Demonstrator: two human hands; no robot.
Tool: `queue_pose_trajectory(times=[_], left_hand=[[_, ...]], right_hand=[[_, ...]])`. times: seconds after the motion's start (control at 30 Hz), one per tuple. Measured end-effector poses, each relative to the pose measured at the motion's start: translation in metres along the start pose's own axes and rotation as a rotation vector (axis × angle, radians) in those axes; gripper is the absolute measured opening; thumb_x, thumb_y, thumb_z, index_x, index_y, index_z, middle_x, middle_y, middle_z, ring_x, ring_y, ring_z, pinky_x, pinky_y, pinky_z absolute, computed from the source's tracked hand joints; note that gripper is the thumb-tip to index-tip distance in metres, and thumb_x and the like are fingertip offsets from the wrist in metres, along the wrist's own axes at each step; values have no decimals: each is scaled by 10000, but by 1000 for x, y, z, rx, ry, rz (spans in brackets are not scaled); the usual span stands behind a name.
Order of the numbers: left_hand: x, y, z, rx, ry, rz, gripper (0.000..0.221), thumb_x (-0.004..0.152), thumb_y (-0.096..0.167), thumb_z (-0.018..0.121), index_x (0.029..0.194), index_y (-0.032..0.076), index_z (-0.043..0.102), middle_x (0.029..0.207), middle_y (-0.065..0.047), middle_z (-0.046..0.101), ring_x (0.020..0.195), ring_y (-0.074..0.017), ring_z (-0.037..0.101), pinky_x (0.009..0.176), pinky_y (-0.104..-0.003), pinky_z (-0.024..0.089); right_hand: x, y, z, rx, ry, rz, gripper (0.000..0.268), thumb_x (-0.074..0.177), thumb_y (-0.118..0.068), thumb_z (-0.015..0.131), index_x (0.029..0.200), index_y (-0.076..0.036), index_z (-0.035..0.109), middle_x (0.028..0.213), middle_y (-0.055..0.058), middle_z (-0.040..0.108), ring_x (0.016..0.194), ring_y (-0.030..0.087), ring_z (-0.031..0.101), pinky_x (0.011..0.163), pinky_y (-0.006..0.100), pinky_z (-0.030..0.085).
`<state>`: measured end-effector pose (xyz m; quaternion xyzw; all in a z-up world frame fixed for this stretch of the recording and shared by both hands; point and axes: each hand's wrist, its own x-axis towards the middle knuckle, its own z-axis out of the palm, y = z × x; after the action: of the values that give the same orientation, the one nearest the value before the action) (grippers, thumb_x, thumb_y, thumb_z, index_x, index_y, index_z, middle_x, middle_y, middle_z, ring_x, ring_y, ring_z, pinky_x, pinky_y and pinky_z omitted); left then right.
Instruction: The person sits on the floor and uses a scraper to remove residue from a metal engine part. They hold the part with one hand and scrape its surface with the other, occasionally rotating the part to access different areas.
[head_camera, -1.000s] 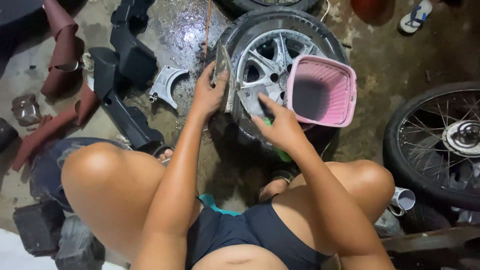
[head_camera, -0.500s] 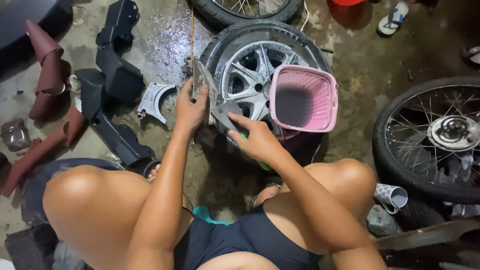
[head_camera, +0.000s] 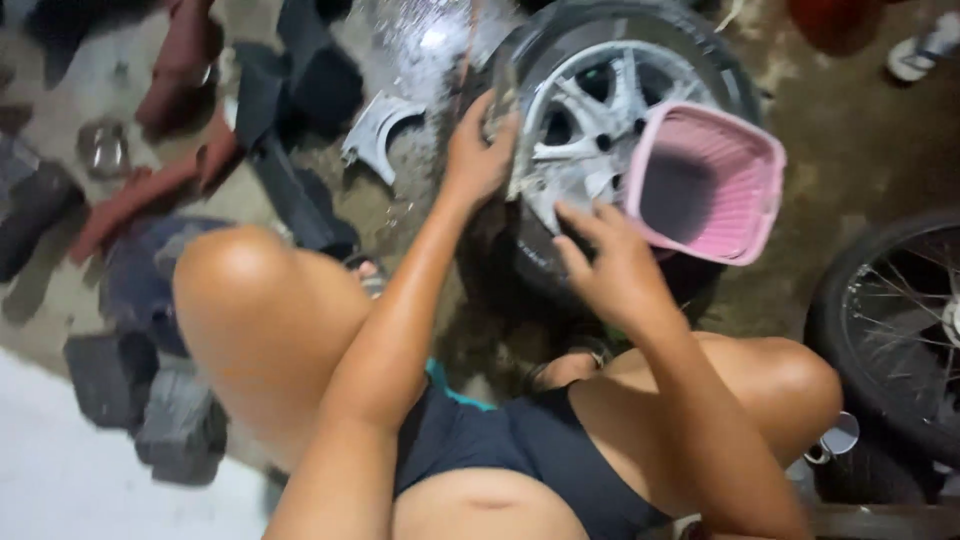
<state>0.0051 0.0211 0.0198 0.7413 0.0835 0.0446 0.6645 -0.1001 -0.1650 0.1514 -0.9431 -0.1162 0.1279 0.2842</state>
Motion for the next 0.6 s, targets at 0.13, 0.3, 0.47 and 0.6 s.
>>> queue_pose_trajectory(times=[0.13, 0.3, 0.47, 0.6], left_hand=[[-1, 14, 7, -38, -139, -203, 692, 991, 421, 540, 1552, 65, 346, 1629, -180, 367, 1497, -364, 362, 1198, -546, 321], [-9, 20, 12, -68, -145, -177, 668, 980, 447, 542, 1537, 118, 375, 1576, -196, 448, 1451, -372, 442, 1158, -570, 377], [-13, 16, 15, -63, -146, -148, 739, 958, 515, 568, 1553, 135, 348, 1596, -220, 424, 1477, -390, 409, 1165, -570, 365], [-15, 19, 18, -65, -132, -117, 745, 953, 488, 597, 1536, 82, 374, 1558, -195, 486, 1437, -348, 483, 1158, -493, 419]], right_hand=[[-15, -13, -6, -73, 24, -8, 433, 955, -86, 667, 1387, -78, 644, 1666, 254, 273, 1463, 421, 430, 1022, 461, 462], [-15, -27, -12, -53, -97, 50, 456, 942, -43, 594, 1389, -114, 648, 1601, 121, 448, 1433, 297, 479, 1082, 388, 432], [-16, -33, -15, -37, -163, 145, 495, 919, -7, 568, 1394, -122, 645, 1601, 94, 456, 1461, 270, 447, 1069, 361, 434], [-10, -26, -8, -96, -111, 89, 460, 937, -41, 573, 1384, -113, 655, 1582, 131, 468, 1438, 314, 464, 1107, 405, 407]])
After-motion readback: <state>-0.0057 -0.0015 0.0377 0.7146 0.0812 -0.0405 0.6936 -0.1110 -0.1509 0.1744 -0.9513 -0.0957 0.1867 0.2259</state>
